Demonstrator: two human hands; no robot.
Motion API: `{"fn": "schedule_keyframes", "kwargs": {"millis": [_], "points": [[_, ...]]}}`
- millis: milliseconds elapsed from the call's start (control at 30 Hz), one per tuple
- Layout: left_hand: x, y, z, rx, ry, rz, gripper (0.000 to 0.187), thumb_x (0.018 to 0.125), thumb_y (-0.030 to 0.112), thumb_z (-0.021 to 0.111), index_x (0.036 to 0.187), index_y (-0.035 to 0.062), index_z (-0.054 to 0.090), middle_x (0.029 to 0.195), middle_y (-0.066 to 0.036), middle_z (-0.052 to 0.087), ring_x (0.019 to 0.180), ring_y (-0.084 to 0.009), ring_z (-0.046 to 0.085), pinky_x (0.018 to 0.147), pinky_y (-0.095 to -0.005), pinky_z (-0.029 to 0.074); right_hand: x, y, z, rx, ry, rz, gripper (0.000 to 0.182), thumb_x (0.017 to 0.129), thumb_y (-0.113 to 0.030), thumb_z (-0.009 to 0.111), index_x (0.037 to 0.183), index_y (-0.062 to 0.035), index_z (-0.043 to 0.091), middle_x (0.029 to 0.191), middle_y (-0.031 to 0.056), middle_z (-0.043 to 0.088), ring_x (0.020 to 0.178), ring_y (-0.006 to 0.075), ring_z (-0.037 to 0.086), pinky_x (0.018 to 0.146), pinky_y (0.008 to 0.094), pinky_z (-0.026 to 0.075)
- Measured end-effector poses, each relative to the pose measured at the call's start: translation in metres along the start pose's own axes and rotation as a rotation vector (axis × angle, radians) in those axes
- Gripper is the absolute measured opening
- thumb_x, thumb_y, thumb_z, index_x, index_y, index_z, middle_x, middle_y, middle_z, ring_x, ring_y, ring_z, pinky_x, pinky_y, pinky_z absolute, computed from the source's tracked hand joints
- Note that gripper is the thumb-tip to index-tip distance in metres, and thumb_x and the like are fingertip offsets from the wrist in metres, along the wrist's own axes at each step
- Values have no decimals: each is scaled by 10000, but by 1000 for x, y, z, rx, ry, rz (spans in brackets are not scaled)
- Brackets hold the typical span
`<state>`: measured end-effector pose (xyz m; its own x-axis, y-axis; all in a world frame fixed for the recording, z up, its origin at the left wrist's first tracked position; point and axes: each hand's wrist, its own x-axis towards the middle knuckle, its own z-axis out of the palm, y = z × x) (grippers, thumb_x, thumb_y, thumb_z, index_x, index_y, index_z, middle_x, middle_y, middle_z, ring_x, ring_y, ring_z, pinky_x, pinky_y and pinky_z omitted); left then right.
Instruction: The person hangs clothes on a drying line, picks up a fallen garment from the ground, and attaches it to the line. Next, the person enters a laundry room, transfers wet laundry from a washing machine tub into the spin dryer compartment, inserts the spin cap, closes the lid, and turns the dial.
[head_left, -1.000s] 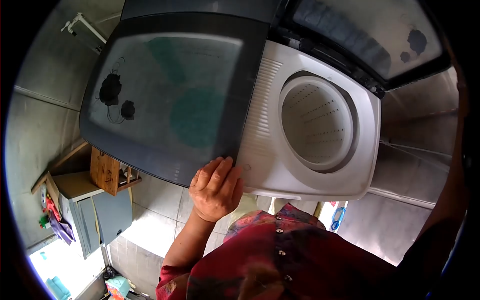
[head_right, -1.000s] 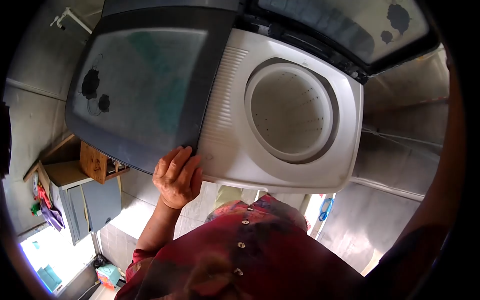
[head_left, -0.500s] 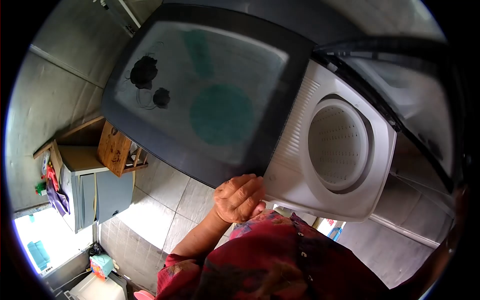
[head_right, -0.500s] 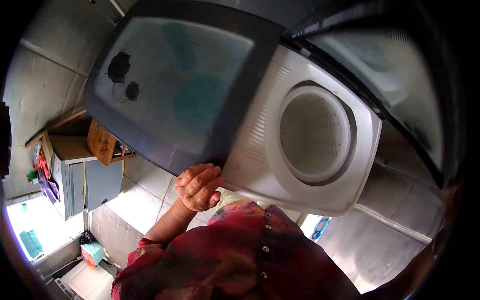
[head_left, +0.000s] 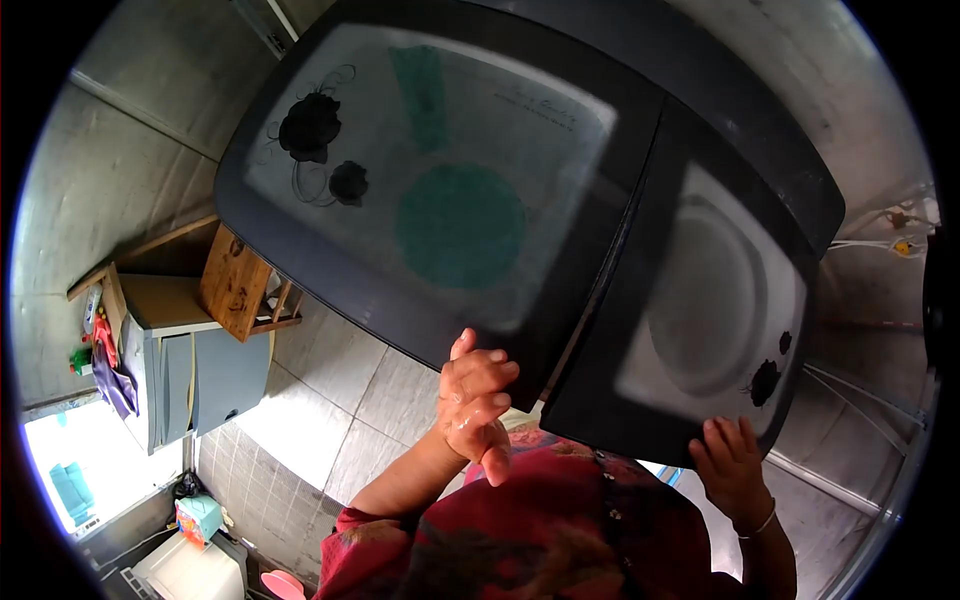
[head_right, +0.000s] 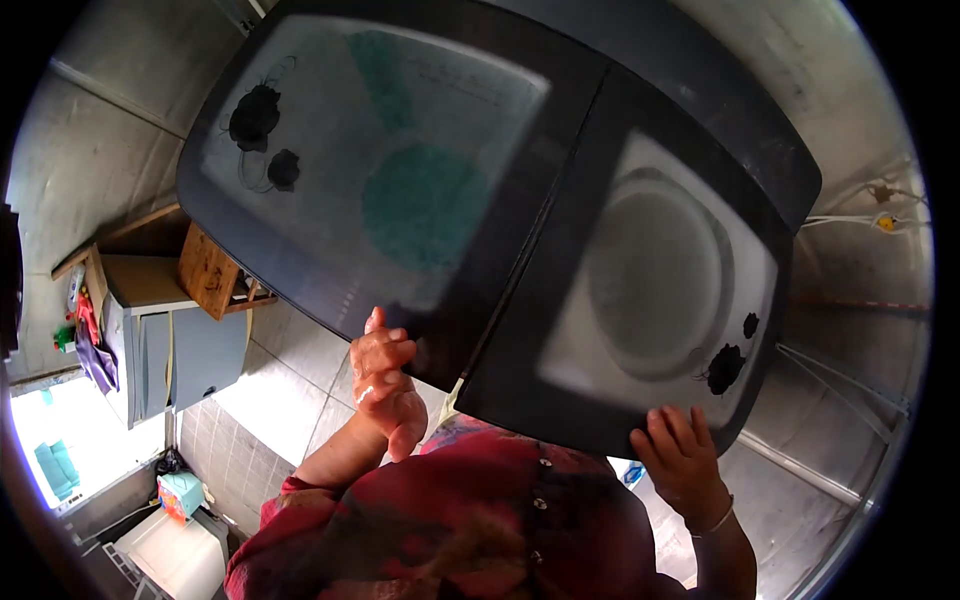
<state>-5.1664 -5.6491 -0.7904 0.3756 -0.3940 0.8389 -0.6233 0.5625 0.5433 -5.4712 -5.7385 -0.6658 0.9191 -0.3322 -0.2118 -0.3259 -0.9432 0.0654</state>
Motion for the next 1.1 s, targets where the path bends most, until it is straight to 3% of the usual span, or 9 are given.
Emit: {"fn": "schedule_keyframes", "kwargs": {"millis": [267, 333, 400, 467, 533, 667, 800, 933, 1100], "points": [[5, 8, 6, -8, 24, -63, 670, 805, 644, 270, 973, 27, 471, 775, -186, 553, 786, -285, 513, 917, -507, 320, 4, 7, 22, -10, 20, -27, 319, 688, -138, 617, 993, -98, 534, 1121, 111, 456, 1066, 264, 434, 899, 494, 340], [10, 14, 4, 82, -148, -129, 585, 824, 588, 331, 882, 32, 507, 770, -158, 573, 768, -282, 537, 911, -487, 327, 5, 17, 7, 387, -61, -2, 472, 623, -209, 683, 1040, -92, 495, 1153, 131, 420, 1059, 303, 426, 904, 491, 335], [20, 25, 10, 178, -272, -132, 542, 834, 554, 352, 854, 39, 519, 778, -139, 583, 776, -278, 549, 909, -479, 329, -4, 36, 11, 330, 92, 15, 529, 607, -209, 686, 1064, -69, 460, 1156, 168, 407, 1060, 344, 418, 916, 495, 320], [28, 38, 21, 270, -446, -109, 412, 841, 448, 436, 835, 50, 542, 828, -93, 600, 840, -270, 563, 902, -464, 331, -9, 62, 5, 83, 98, 32, 358, 814, -293, 531, 1032, -11, 491, 1144, 205, 431, 1074, 387, 408, 899, 493, 337], [34, 51, 37, 223, -557, -97, 335, 810, 375, 521, 868, 47, 553, 859, -94, 598, 856, -272, 557, 901, -465, 334, -20, 99, 0, -154, 252, 39, 414, 693, -158, 605, 1070, -25, 498, 1158, 201, 434, 1096, 362, 402, 929, 481, 316], [30, 73, 72, 177, -668, -153, 288, 702, 228, 647, 902, 42, 553, 917, -105, 574, 882, -280, 541, 858, -463, 375, -31, 177, -38, -206, 446, 405, 388, 738, -89, 576, 1108, -2, 499, 1201, 173, 439, 1109, 340, 411, 930, 414, 332], [17, 96, 104, 281, -713, -133, 347, 606, 144, 678, 894, 24, 527, 878, -121, 559, 851, -317, 529, 760, -444, 413, -52, 263, -71, -305, 689, 444, 327, 769, -112, 571, 1080, -25, 519, 1105, 150, 508, 1012, 298, 490, 862, 347, 390], [7, 115, 140, 420, -692, -257, 395, 601, 111, 668, 954, 14, 521, 993, -154, 515, 958, -348, 474, 835, -452, 376, -72, 347, -114, -384, 945, 624, 232, 793, -195, 553, 988, -71, 567, 943, 81, 585, 877, 240, 556, 739, 324, 436], [-3, 124, 168, 615, -483, -326, 415, 602, 65, 602, 993, -10, 484, 1021, -189, 484, 985, -389, 437, 851, -466, 356, -90, 424, -171, -85, 1227, 850, 294, 794, -342, 512, 942, -104, 602, 905, 69, 622, 820, 248, 586, 697, 352, 451]]}}
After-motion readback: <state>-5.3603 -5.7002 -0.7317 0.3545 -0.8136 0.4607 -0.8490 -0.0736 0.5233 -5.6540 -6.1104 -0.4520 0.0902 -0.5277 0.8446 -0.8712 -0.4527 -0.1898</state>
